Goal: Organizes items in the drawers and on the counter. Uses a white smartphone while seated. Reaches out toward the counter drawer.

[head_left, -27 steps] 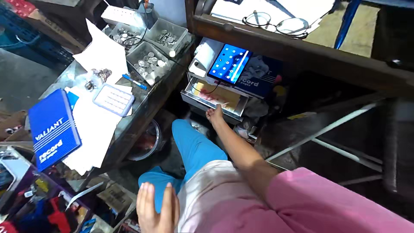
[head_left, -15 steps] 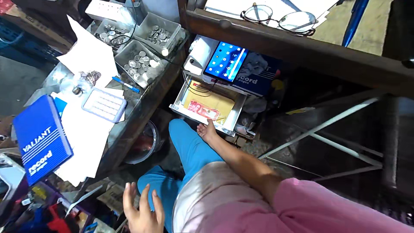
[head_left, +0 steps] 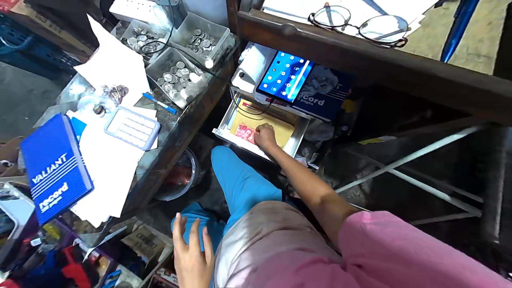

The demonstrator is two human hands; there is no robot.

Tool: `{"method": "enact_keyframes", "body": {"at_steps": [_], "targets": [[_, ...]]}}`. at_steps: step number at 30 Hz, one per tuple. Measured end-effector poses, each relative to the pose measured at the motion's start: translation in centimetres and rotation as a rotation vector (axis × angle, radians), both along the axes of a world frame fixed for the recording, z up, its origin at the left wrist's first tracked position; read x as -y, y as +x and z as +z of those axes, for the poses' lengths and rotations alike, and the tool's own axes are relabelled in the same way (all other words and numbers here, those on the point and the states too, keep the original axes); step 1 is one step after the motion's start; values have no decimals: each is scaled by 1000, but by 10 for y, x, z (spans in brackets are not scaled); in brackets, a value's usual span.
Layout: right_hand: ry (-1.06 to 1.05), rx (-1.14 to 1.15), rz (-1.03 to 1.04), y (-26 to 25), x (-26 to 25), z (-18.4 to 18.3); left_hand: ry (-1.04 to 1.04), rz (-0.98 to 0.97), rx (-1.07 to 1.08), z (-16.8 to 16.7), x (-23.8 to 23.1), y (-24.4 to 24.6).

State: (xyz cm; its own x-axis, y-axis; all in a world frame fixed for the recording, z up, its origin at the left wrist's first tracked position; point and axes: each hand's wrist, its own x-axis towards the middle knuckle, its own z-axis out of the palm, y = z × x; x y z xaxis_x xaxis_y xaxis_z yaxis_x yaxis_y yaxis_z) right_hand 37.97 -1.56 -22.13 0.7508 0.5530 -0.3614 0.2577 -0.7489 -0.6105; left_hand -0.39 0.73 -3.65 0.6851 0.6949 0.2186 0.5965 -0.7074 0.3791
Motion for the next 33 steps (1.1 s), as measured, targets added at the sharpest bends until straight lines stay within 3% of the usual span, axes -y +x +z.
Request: {"method": "enact_keyframes", "body": {"at_steps": [5,11,15,17,23,26,30,33], "targets": [[-238,66,148,2,-16,-2,-11,30,-14,-1,3,-1],[17,175,135,-20,-1,1,-29,31,-31,-7,7,-3],[-53,230,537,-41,25,3,-76,29,-62,-9,7,-4],[-89,297,608,-35,27,-1,-70,26,-68,-10,6,-3],[40,550,571,-5,28,-7,-86,33,-89,-15,9,-10],[85,636,457,17,32,3,-97,29,-92,-20,10,-11],[65,590,449,23,32,25,-126,45,-100,-26,10,-9],[-186,313,560,21,33,17,-157,45,-107,-32,10,-3]]}}
